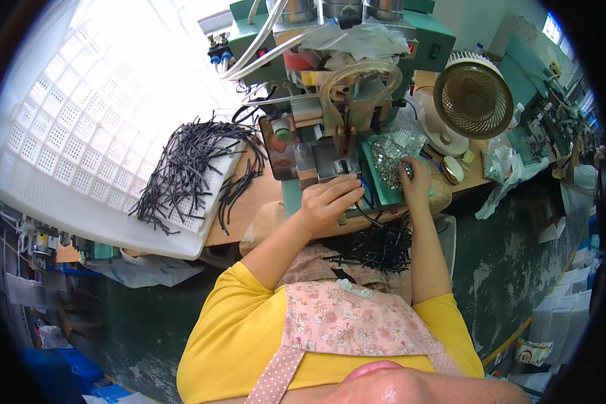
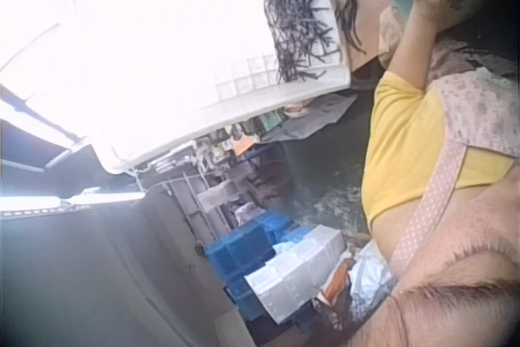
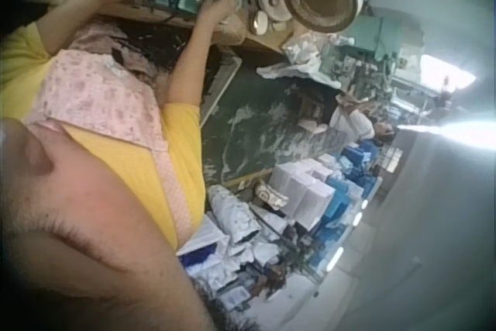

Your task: The person repeatedly picks small metallic components from a green tray and places them into a machine, then picks up black wires from a white basket and inserts them into the same machine. The cycle continues throughout the clip.

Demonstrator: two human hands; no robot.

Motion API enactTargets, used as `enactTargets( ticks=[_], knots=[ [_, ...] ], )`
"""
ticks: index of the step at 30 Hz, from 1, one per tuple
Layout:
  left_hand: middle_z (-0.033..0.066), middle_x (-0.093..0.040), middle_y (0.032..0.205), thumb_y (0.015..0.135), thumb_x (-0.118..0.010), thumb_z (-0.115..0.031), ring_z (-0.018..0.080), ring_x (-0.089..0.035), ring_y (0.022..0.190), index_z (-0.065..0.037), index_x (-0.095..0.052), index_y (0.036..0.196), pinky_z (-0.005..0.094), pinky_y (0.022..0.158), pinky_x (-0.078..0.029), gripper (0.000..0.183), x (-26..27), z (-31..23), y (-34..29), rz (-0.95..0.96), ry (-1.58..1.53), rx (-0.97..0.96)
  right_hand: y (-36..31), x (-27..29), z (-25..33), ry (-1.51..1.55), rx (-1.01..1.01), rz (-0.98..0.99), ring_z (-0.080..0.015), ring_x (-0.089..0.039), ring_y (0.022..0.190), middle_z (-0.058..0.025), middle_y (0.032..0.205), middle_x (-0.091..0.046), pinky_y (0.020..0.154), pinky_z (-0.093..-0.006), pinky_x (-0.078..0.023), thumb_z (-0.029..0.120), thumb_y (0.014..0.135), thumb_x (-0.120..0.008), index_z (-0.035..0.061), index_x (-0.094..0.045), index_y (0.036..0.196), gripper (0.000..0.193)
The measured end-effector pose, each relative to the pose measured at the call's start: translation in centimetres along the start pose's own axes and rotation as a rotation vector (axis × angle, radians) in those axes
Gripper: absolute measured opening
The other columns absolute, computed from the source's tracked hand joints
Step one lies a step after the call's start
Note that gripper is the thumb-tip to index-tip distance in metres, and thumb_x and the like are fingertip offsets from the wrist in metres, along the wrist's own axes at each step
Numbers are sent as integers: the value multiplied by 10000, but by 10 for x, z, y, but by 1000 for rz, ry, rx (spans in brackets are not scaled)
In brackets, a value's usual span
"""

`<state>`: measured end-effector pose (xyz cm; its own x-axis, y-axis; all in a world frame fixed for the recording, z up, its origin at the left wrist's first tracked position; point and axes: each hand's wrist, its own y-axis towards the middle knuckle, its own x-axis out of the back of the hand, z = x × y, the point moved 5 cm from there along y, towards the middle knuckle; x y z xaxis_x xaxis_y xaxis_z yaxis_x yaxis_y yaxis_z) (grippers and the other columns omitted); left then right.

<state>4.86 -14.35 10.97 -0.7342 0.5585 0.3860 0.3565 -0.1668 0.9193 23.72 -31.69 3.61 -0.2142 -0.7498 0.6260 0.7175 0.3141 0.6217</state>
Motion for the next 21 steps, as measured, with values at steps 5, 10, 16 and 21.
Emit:
enactTargets(
  ticks=[5,10,16,21],
  knots=[
    [70,-666,1032,717,-705,-83,234,-666,967,-65,-660,1000,298,730,-559,287,2,-5,-1,17,33,11,-16,-16,14,-225,129,10,-231,-553,977,-13,937,-605,894,-439,-315,131,810,-680,152,-651,948,143],
    [50,-658,972,773,-689,-100,235,-623,974,-88,-641,1036,370,941,-454,268,29,11,-27,-63,208,76,-13,-18,15,-163,154,-34,-232,-566,938,-20,926,-610,866,-417,-332,88,812,-671,144,-639,958,159],
    [76,-610,1105,843,-642,-218,271,-556,1060,-95,-651,961,421,943,-371,171,78,161,-123,193,564,807,-17,-20,7,-68,103,-30,-253,-565,892,-53,954,-601,821,-403,-362,55,853,-636,108,-622,973,133],
    [57,-594,1138,814,-651,-281,266,-510,1108,-94,-667,900,438,913,-367,207,68,203,-164,591,933,749,-16,-17,5,120,9,-36,-280,-579,878,-127,1044,-564,746,-363,-459,25,868,-612,31,-610,966,99]
  ],
)
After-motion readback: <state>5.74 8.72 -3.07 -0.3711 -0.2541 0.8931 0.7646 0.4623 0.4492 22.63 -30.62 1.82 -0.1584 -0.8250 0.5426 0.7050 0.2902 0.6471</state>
